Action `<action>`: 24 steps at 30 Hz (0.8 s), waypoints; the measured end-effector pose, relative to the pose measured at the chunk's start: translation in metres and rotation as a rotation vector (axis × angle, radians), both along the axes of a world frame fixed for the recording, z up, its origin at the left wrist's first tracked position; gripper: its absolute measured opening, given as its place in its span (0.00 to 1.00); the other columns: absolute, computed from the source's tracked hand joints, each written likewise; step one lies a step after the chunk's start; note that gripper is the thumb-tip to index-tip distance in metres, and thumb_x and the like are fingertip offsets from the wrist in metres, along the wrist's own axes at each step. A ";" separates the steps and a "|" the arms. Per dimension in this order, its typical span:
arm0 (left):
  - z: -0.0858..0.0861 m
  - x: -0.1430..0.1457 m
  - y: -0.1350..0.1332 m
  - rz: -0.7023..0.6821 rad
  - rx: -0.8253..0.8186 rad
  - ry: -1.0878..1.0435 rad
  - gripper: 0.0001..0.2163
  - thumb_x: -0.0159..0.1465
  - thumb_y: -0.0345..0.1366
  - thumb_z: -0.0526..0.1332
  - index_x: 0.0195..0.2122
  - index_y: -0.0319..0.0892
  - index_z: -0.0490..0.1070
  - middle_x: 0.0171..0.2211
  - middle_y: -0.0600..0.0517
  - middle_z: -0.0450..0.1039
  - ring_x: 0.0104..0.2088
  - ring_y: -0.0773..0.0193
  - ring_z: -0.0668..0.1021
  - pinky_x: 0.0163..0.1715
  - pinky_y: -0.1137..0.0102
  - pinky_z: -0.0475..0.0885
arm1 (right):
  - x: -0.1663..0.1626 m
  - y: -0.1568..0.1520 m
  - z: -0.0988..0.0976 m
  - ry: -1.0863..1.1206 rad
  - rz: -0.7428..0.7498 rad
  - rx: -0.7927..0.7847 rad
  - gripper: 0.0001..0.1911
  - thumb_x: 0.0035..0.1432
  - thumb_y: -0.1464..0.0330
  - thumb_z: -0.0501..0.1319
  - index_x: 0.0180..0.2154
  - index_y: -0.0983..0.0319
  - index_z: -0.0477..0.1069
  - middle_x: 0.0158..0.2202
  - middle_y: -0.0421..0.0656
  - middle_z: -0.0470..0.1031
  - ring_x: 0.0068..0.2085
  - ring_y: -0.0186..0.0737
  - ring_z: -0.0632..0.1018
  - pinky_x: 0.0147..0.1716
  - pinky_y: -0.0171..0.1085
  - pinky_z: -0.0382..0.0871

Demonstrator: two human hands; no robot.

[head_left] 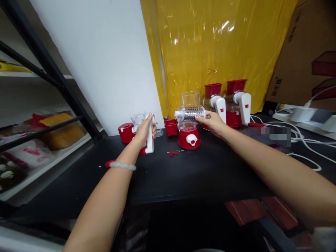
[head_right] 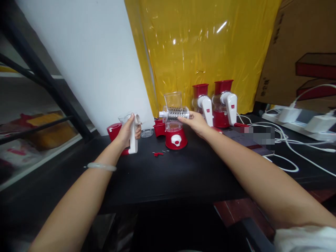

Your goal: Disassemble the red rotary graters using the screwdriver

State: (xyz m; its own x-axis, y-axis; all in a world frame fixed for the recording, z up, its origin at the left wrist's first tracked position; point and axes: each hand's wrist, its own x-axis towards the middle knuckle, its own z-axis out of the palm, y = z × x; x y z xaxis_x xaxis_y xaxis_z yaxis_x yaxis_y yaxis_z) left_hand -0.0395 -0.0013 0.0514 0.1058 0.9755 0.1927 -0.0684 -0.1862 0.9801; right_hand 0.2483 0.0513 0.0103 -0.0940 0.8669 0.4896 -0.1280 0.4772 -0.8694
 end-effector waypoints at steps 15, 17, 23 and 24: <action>-0.027 -0.005 0.013 0.107 -0.034 0.292 0.17 0.49 0.23 0.64 0.37 0.44 0.61 0.23 0.60 0.63 0.16 0.72 0.66 0.17 0.73 0.64 | 0.009 0.000 0.015 0.265 -0.103 -0.050 0.18 0.38 0.58 0.71 0.27 0.58 0.67 0.26 0.37 0.70 0.30 0.37 0.72 0.35 0.40 0.70; -0.028 -0.005 0.013 0.104 -0.057 0.290 0.18 0.48 0.22 0.61 0.37 0.45 0.60 0.22 0.60 0.63 0.16 0.72 0.66 0.17 0.73 0.64 | 0.011 0.000 0.016 0.249 -0.129 -0.069 0.17 0.40 0.58 0.70 0.27 0.58 0.66 0.25 0.37 0.69 0.29 0.37 0.71 0.32 0.40 0.69; -0.033 -0.008 0.016 0.144 -0.106 0.340 0.19 0.48 0.23 0.62 0.38 0.46 0.58 0.24 0.60 0.63 0.16 0.72 0.66 0.17 0.73 0.63 | 0.020 0.008 0.015 0.245 -0.274 -0.012 0.15 0.41 0.58 0.71 0.29 0.58 0.71 0.27 0.38 0.71 0.31 0.38 0.72 0.32 0.40 0.70; -0.034 -0.008 0.017 0.147 -0.109 0.352 0.19 0.49 0.24 0.62 0.38 0.46 0.58 0.24 0.60 0.63 0.16 0.72 0.66 0.17 0.73 0.63 | 0.022 0.010 0.014 0.226 -0.309 0.016 0.15 0.42 0.58 0.71 0.29 0.59 0.72 0.28 0.39 0.72 0.32 0.38 0.73 0.33 0.40 0.71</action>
